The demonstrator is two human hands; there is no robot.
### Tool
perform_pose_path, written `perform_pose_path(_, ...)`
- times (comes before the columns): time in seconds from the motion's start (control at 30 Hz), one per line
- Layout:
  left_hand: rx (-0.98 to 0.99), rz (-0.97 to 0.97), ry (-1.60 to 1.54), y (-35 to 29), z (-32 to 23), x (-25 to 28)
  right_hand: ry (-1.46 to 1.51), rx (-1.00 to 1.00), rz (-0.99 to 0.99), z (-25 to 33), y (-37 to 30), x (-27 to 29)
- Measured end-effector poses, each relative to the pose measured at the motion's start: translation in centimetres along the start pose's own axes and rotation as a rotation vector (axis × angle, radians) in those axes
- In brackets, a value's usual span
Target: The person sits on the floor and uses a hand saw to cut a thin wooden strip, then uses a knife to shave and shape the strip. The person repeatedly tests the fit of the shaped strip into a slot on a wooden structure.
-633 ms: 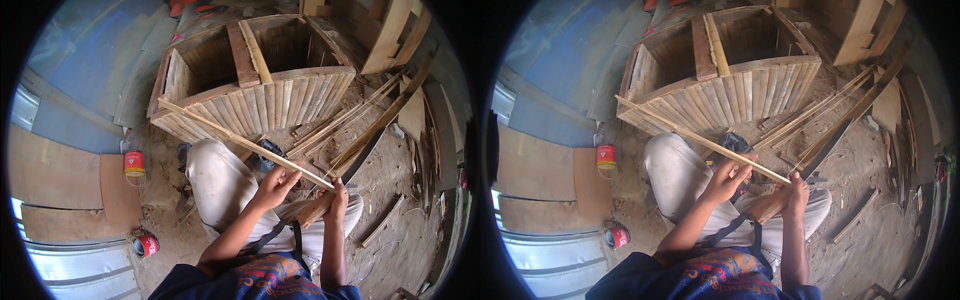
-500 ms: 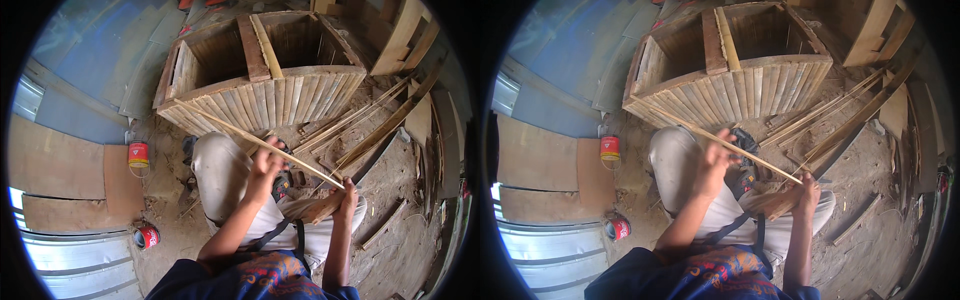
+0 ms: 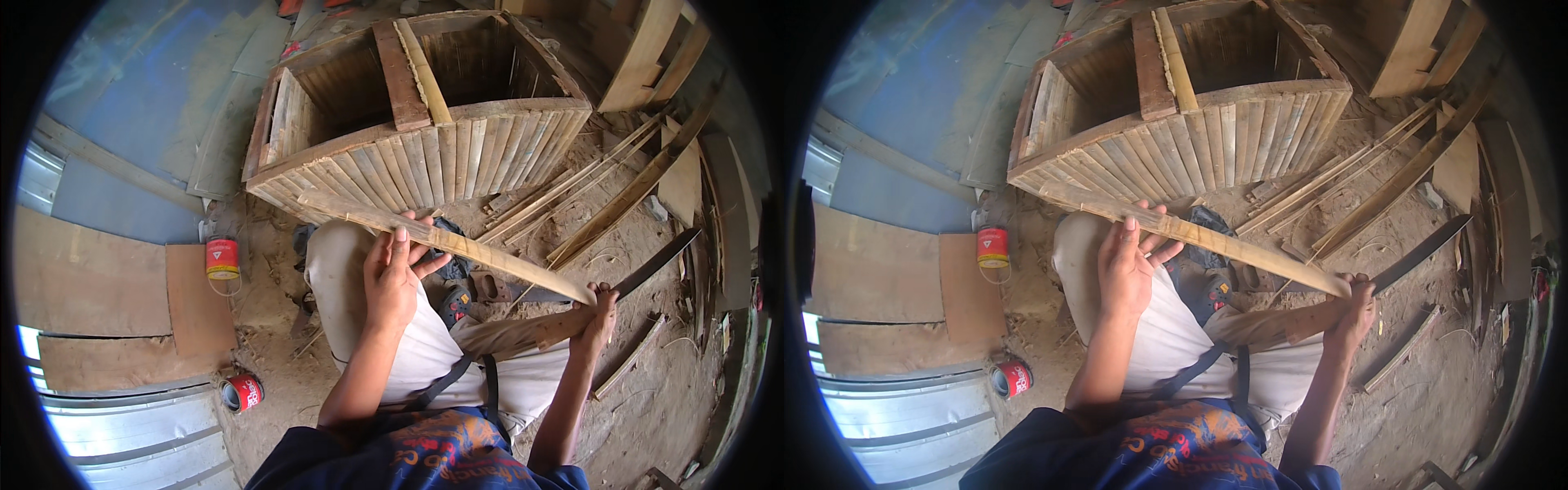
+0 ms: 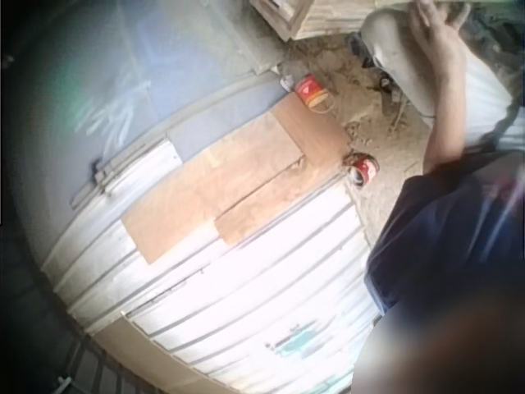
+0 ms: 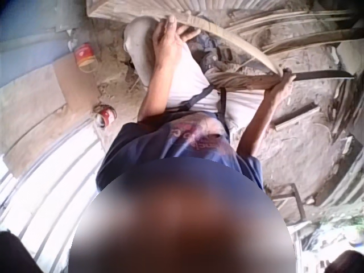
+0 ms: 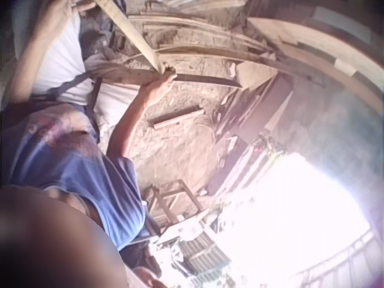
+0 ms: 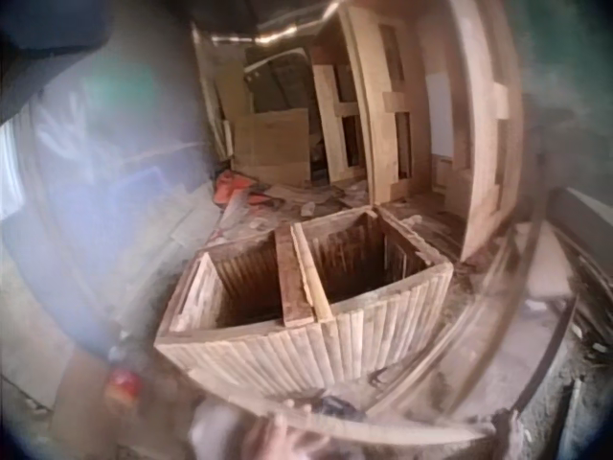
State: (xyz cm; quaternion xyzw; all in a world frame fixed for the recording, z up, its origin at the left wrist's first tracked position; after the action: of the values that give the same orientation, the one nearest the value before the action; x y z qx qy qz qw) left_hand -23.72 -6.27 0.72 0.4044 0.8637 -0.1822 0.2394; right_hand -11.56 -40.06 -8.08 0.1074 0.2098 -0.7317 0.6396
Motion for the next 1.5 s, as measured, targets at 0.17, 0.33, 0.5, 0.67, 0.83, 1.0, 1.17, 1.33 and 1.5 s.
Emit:
perform_pose_path(0.17,-0.104,-0.009,-0.015,-0.2,0.9,-0.7,0.082,-0.104,-0.160,-1.6,-1.2,-1.3)
perform_pose_path(0.33,-0.096,0.083,-0.132,-2.0,3.5,-1.9,0.275,-0.198,-0.063,-4.3,-3.4,-6.4)
perform_pose_path(0.5,0.010,0.145,-0.275,-4.8,6.4,-2.6,0.343,-0.252,-0.001,-4.6,-3.7,-10.3)
perform_pose_path(0.67,0.206,0.095,-0.281,-6.5,8.3,-2.2,0.205,-0.161,0.007,-2.7,-2.6,-10.4)
perform_pose_path(0.83,0.598,0.426,-0.061,-8.7,6.5,-2.7,0.070,-0.203,-0.057,-1.0,-0.9,-8.6)
perform_pose_path(1.0,-0.059,0.451,0.646,-7.9,0.2,-2.5,-0.087,-0.298,-0.051,0.2,0.2,-7.3)
perform_pose_path(1.17,0.166,0.609,1.106,-6.5,4.4,-3.2,-0.109,-0.258,0.035,0.1,0.1,-7.5)
perform_pose_path(1.33,0.578,0.536,0.785,-8.0,8.5,-2.7,-0.177,-0.291,-0.011,-1.7,1.2,-5.5)
perform_pose_path(1.5,0.572,0.434,0.688,-7.0,8.5,-2.4,-0.476,-0.084,-0.087,-4.0,-1.3,-2.8)
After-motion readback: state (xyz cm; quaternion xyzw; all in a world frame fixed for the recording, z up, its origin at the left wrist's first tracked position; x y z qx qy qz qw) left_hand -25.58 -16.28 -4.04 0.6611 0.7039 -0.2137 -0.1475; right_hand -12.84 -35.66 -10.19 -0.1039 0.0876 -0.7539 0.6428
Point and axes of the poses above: each hand's wrist, its own y-axis towards the middle knuckle, its own x-axis out of the back of the hand, z = x × y, the point moved 5 cm from there along y, towards the middle knuckle, and after that the axes turned 1 degree about -y, right-handed, at the moved point
